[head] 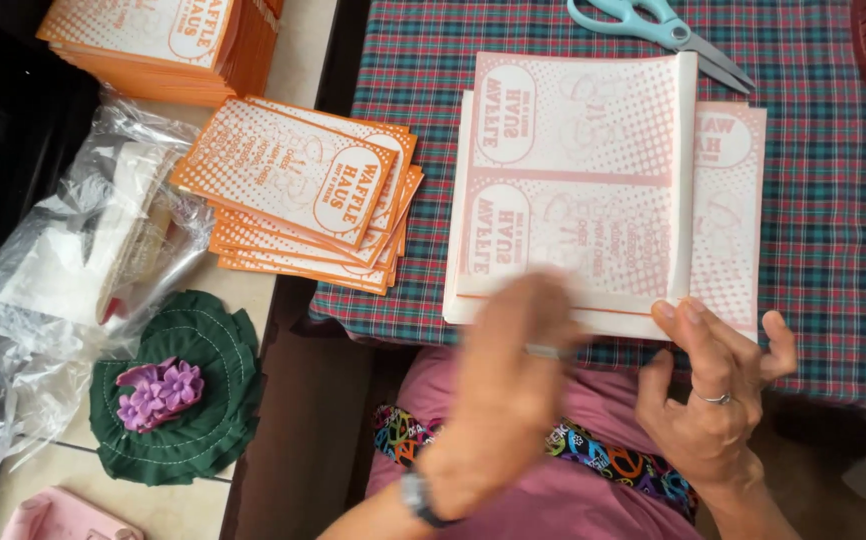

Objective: Folding printed paper sheets and using a pressing tool to secure adhesive seams for bag assembly.

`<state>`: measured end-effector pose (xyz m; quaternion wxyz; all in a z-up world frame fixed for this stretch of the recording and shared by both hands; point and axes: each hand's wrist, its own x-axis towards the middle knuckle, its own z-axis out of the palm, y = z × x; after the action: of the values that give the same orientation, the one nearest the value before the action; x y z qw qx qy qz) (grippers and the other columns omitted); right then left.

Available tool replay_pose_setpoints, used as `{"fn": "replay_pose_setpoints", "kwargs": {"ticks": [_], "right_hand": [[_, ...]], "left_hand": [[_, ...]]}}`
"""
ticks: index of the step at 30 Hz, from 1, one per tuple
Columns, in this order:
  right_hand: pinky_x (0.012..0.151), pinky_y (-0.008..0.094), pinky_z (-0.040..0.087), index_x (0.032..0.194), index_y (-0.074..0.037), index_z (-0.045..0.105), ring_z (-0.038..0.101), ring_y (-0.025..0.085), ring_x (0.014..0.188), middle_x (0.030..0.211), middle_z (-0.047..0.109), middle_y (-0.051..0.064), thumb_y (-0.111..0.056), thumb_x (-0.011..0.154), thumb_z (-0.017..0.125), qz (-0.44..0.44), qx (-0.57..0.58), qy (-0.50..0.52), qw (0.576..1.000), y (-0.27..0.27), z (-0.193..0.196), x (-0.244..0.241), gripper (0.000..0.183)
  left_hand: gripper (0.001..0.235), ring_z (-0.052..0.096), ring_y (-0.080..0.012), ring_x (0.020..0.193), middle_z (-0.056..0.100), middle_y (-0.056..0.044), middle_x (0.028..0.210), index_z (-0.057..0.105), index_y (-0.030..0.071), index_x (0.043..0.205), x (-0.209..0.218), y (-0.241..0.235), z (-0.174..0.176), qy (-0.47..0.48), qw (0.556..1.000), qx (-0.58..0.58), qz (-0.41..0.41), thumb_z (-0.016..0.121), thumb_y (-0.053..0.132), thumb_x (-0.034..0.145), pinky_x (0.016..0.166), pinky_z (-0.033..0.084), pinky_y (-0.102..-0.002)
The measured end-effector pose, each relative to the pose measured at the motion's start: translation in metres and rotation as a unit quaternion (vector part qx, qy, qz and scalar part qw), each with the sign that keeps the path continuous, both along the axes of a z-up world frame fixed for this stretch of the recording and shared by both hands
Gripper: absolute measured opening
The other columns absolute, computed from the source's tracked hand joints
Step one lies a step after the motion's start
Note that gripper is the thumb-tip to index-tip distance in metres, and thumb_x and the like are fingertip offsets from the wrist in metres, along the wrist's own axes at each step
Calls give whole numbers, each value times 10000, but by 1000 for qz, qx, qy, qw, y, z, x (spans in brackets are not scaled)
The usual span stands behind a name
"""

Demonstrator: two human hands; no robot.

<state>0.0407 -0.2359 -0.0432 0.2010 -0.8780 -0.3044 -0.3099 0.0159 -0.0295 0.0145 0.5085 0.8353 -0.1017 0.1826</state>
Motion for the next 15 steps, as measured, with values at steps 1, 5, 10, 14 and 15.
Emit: {"fn": "replay_pose_setpoints", "kwargs": {"ticks": [1, 5, 10, 14, 15], "right_hand": [[1304, 554, 198, 1391, 86, 507, 713, 285, 1123, 1145, 795, 158, 275, 860, 677, 0, -3, 2, 1000, 1, 1, -1, 588], [1299, 540, 204, 1334, 99, 559, 735, 302, 1068, 1123, 796, 182, 308, 895, 577, -11, 6, -11, 1000, 0, 0, 2, 486], [1305, 537, 185, 1294, 69, 579, 741, 276, 1100, 1132, 800, 179, 363, 827, 555, -10, 13, -12, 1000, 1, -3, 5, 552], [1305, 537, 203, 1280, 70, 585, 740, 286, 1100, 1178, 762, 206, 375, 831, 553, -1, 27, -11, 1000, 5, -3, 3, 544], [1305, 539, 211, 1282, 72, 575, 743, 287, 1092, 1192, 749, 220, 389, 826, 548, 4, 26, -7, 1000, 3, -1, 1, 556]], "left_hand": [[192, 541, -424, 1015, 584, -222, 1075, 532, -85, 1121, 2, -15, -7, 2, 1000, -3, 0, 490, 86, 1047, 1018, 415, -525], [318, 530, -468, 1089, 528, -296, 1281, 501, -153, 1332, 10, -23, -20, -80, 987, 138, 7, 485, 33, 1075, 942, 459, -555], [215, 559, -403, 918, 565, -238, 1089, 515, -139, 1253, 3, 53, -9, -123, 964, 214, 103, 477, -64, 1055, 774, 456, -522], [263, 518, -366, 929, 555, -210, 1097, 553, -48, 1303, -5, 44, -2, -58, 957, 197, 202, 564, -27, 1040, 838, 410, -508], [243, 469, -326, 817, 557, -146, 970, 554, 7, 1274, -7, 27, 4, -41, 977, 128, 163, 491, -22, 1041, 746, 363, -453]]}}
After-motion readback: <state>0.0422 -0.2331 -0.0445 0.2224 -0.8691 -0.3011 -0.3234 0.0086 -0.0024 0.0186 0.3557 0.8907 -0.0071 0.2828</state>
